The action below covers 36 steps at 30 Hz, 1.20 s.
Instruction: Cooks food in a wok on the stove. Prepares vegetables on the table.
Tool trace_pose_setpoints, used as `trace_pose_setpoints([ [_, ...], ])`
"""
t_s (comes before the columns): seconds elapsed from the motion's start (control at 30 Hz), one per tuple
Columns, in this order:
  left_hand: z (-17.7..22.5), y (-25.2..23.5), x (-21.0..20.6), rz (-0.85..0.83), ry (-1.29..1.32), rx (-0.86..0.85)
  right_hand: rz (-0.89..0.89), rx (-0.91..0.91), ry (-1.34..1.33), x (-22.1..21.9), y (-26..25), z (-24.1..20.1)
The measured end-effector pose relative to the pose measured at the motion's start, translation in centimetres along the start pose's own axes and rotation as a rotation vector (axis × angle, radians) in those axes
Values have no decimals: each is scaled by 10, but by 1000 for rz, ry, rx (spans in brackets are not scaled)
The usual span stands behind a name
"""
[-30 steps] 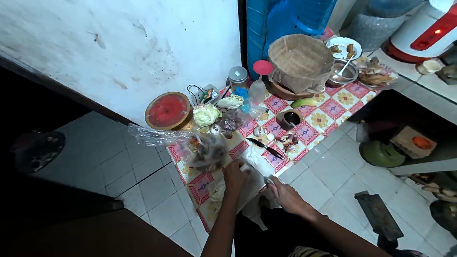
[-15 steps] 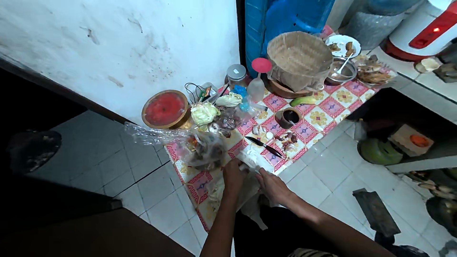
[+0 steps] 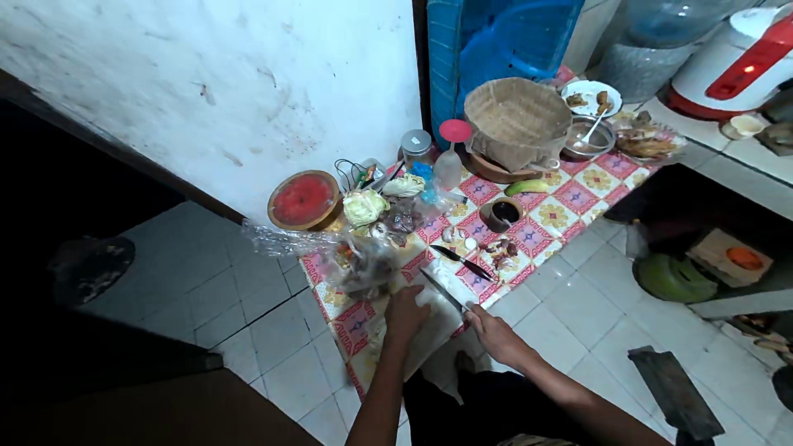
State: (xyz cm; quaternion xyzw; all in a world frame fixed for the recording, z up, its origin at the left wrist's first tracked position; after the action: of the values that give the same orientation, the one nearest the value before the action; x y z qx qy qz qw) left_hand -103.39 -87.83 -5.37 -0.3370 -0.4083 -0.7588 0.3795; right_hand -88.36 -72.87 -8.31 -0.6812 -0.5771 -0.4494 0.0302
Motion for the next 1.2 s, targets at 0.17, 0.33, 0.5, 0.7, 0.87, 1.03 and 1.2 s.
trace_pose_setpoints([
  [0.17,4,1,-4,4,-29,29,49,84,164,3,12,-22],
  [0.33,7,-1,-5,-12,-60,34,46,119,126,-14,-10,-32],
  [0.5,5,-1,-7,4,-53,49,-6,54,187,-20,-26,-40],
  [0.7,3,-2,-8,10,-44,51,-9,33,164,-18,0,9],
  [0.87,2,-3,-5,27,-36,21,-10,78,-121,-14,-24,1],
  [1.03,1,-3,-5,18,-38,9,35,74,176,-18,-18,-16],
  [1.2,-1,-2,-7,54,9,-18,-7,90,193,-15,-12,7],
])
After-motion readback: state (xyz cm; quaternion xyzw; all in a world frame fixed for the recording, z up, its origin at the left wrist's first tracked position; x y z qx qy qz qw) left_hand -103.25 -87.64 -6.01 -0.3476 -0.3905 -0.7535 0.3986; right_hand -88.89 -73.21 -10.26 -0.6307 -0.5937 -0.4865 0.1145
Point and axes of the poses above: each hand's wrist, its own y-axis away from the middle knuckle, its own x-axis out of the back of the hand, z = x × y, the point moved 6 cm from there along -y, towards the middle knuckle, and after that the axes turned 10 degrees about z, right-handed, at the moved point
